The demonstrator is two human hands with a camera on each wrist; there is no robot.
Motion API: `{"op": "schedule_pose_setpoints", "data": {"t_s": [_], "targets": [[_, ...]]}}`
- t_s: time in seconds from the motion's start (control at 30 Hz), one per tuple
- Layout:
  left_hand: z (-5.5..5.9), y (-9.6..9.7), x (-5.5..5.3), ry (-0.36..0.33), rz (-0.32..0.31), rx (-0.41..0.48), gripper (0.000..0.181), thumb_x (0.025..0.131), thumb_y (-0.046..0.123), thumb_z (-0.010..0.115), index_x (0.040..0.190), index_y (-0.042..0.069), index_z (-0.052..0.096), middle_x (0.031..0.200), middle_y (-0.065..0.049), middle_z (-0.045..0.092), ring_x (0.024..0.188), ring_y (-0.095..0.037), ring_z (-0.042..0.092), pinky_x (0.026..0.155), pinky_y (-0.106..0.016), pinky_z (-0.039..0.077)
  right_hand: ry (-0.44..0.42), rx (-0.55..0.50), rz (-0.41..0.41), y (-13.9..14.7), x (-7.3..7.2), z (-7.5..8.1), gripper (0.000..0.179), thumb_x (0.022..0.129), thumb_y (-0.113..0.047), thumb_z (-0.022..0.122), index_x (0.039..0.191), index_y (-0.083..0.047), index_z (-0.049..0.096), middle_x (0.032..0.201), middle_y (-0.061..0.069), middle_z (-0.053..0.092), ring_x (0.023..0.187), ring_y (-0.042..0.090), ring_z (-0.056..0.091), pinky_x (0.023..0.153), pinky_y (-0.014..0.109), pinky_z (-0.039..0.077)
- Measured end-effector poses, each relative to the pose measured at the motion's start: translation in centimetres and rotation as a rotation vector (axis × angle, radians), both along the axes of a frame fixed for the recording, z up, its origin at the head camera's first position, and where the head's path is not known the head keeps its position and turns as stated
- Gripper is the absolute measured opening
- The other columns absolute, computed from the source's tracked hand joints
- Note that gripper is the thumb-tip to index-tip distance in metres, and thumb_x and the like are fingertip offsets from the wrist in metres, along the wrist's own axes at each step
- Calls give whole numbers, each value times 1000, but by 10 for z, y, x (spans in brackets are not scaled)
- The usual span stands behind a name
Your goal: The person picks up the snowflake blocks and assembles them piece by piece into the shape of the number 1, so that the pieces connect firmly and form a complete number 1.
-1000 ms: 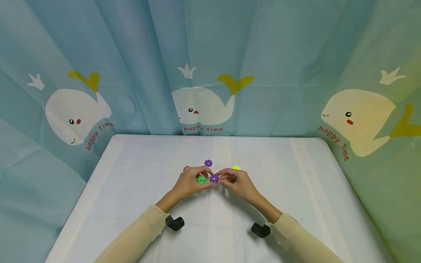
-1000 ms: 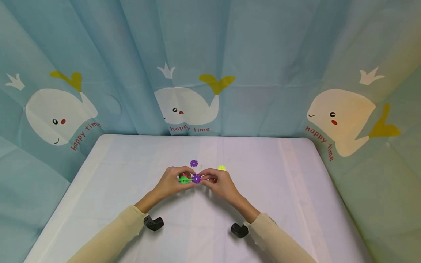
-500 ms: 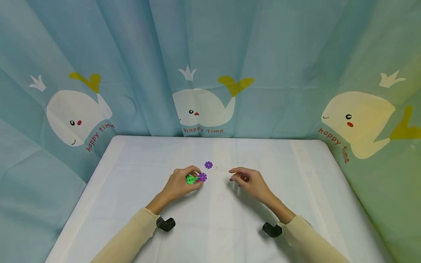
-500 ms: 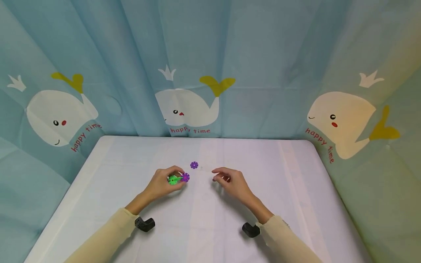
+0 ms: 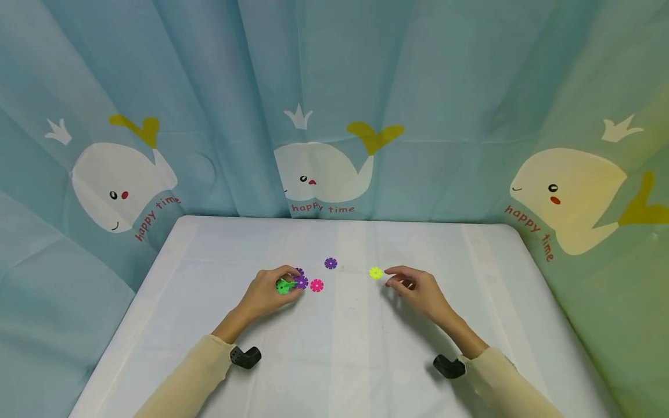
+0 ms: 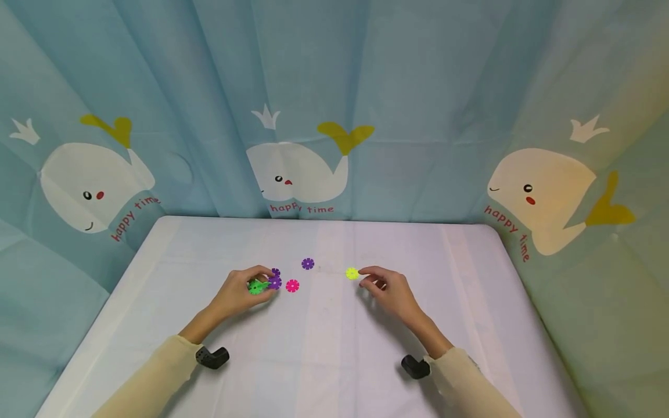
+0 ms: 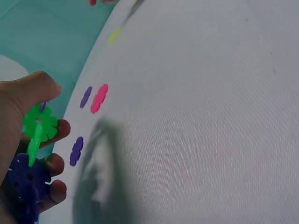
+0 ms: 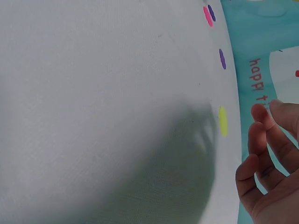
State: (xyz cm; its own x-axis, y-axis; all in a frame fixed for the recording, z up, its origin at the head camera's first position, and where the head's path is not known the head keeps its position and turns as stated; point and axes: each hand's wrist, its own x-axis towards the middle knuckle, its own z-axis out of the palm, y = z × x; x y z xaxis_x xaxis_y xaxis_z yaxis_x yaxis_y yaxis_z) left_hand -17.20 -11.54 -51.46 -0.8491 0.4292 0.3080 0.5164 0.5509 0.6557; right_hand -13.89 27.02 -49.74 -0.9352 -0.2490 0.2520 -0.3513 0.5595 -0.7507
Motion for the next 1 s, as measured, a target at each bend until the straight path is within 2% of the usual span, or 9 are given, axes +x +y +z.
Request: {"op": "schedule_pose_setpoints", "data": {"t_s": [0.13, 0.27, 0.4, 0.6, 0.73, 1.0], "targets": [[0, -2, 0, -6, -15, -11, 29, 83, 20, 85, 109, 16, 73, 89, 5, 73, 79, -10, 66, 76, -37, 55, 15, 61, -26, -1, -4, -2, 27, 93, -5, 75, 119, -3, 73, 94, 5, 76, 72, 22, 68, 64, 28, 54], [-1, -3, -1, -8, -28, -22, 29, 83, 20, 85, 109, 16, 73, 86, 6, 73, 76, -7, 64, 74, -35, 55, -20, 120, -38, -3, -13, -6, 31, 91, -6, 77, 122, -4, 71, 101, 8, 75, 78, 19, 67, 68, 30, 54], [-2, -3, -2, -26, -45, -28, 30, 83, 21, 85, 109, 16, 73, 86, 6, 73, 76, -6, 64, 74, -34, 54, -67, 154, -27, -7, -25, -8, 34, 90, -6, 79, 123, -3, 71, 104, 11, 73, 75, 16, 61, 66, 29, 50], [-3, 0, -3, -91, -70, -37, 30, 85, 22, 84, 111, 15, 72, 90, 3, 74, 81, -10, 66, 78, -35, 55, -55, 252, 11, -12, -39, -8, 31, 88, -3, 78, 119, -1, 72, 99, 14, 69, 69, 15, 51, 64, 31, 44], [-2, 2, -3, -131, -77, -39, 31, 84, 22, 85, 112, 15, 72, 95, 2, 76, 86, -13, 69, 82, -38, 57, -66, 307, 30, -14, -43, -7, 28, 89, -4, 77, 117, -3, 73, 100, 14, 67, 67, 15, 47, 63, 33, 41], [0, 6, -4, -131, -58, -61, 32, 84, 22, 85, 113, 16, 73, 94, 3, 73, 84, -10, 64, 82, -35, 55, -81, 326, 33, -16, -46, -8, 28, 88, -5, 78, 115, -3, 73, 100, 14, 65, 65, 15, 43, 61, 33, 38]]}}
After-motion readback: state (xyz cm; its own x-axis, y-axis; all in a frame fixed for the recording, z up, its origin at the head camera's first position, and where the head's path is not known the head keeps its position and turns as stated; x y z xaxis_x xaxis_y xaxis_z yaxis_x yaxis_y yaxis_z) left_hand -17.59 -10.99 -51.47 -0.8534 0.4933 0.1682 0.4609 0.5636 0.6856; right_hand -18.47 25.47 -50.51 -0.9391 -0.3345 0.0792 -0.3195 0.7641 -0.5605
